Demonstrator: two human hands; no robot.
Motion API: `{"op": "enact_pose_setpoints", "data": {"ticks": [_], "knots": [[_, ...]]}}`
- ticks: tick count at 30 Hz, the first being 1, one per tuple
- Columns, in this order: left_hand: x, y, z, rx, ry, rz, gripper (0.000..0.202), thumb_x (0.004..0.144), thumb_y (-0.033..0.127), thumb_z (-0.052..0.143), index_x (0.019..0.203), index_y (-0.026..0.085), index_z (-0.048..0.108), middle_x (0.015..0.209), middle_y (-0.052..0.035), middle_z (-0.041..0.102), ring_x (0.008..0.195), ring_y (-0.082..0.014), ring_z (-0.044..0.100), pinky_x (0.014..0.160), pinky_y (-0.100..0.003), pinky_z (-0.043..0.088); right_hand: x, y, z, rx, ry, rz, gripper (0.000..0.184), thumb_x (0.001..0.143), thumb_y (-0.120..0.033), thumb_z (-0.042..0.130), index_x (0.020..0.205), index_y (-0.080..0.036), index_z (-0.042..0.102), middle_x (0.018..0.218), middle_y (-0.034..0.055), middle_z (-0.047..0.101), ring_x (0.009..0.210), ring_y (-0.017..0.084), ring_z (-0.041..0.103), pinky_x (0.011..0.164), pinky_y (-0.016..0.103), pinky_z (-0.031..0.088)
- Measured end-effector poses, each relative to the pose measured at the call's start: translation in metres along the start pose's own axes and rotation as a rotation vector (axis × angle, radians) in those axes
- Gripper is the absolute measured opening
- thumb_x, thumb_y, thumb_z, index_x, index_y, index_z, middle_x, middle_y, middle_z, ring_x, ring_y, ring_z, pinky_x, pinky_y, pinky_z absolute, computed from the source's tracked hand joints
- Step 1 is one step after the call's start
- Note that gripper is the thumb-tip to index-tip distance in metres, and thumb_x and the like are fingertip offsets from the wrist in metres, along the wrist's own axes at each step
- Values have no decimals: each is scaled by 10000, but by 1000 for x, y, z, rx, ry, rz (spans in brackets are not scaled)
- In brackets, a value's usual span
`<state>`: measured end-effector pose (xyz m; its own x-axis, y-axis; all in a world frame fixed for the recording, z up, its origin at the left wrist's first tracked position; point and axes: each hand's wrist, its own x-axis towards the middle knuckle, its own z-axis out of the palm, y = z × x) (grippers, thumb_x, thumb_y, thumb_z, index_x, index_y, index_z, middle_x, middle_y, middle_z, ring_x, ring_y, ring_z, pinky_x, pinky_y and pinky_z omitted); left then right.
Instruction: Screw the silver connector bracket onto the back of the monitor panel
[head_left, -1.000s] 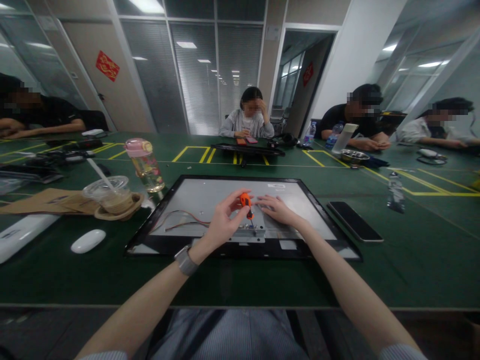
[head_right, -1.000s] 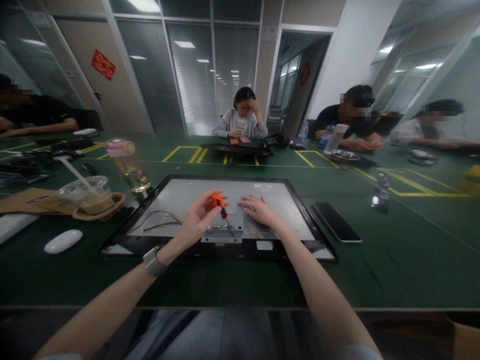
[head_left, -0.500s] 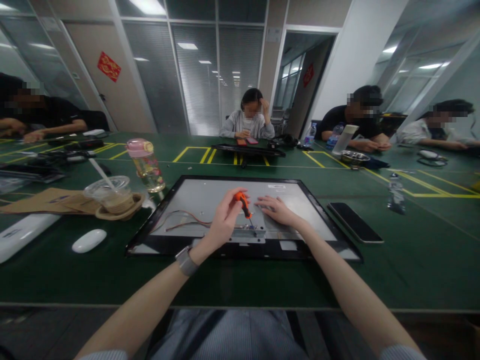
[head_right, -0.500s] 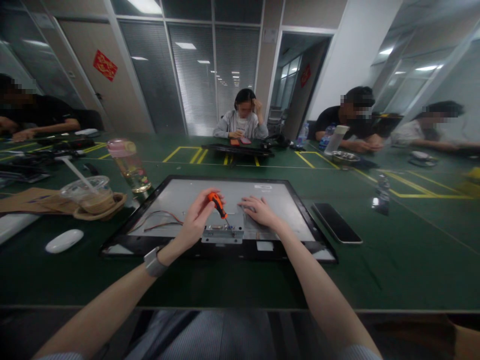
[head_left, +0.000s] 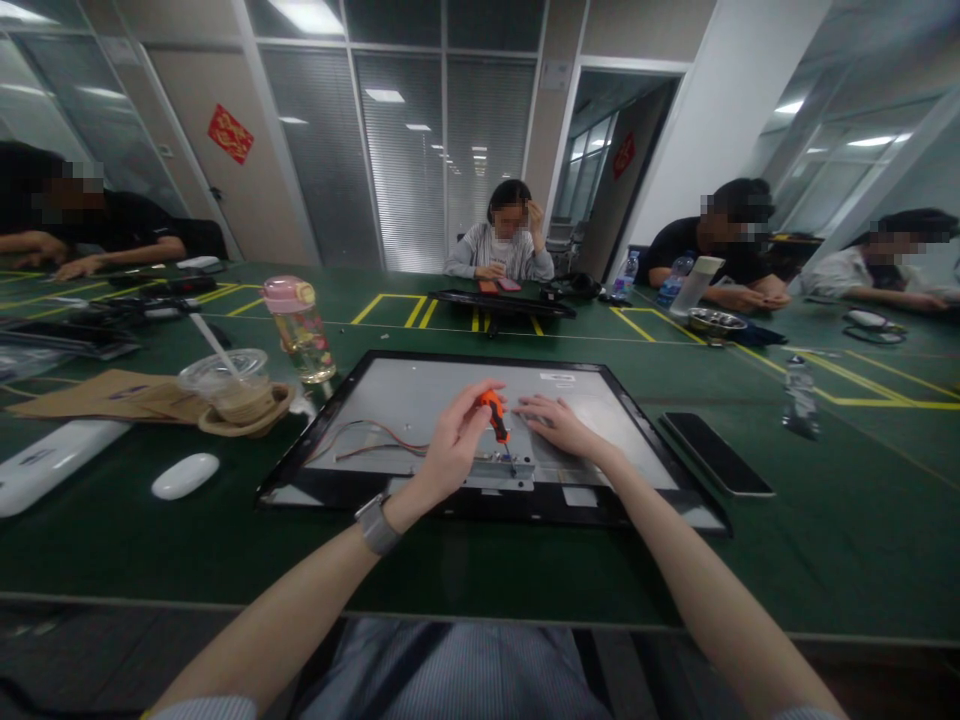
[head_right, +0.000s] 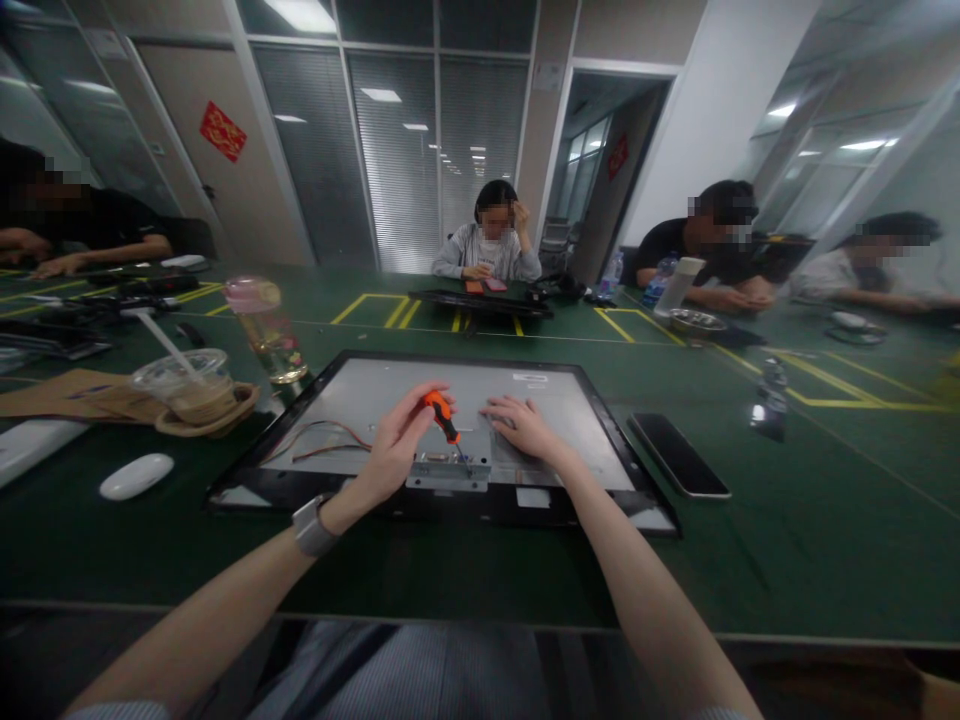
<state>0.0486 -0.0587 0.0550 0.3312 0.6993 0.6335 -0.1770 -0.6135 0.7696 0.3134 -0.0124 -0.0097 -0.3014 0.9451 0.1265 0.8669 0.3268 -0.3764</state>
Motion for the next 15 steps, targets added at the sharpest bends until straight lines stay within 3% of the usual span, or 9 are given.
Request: {"op": "enact_pose_setpoints", "data": {"ticks": [7,15], "knots": [[5,-1,-1,24,44,35,185,942,317,673,1075,214,750,987,-46,600,891,-151,618,829,-280,543,2,-1,0,-22,-17,17,427,1006,-290,487,1404,-345,629,1579,68,504,1513,339,345,1182,717,188],[12,-10,-9,-253,-74,-175,348,1015,386,535,1301,223,649,1098,-87,700,976,-190,690,959,-375,554,-1,1,0,-3,-15,12,432,1015,-306,468,1420,-350,613,1593,59,485,1518,333,335,1185,711,195]]}}
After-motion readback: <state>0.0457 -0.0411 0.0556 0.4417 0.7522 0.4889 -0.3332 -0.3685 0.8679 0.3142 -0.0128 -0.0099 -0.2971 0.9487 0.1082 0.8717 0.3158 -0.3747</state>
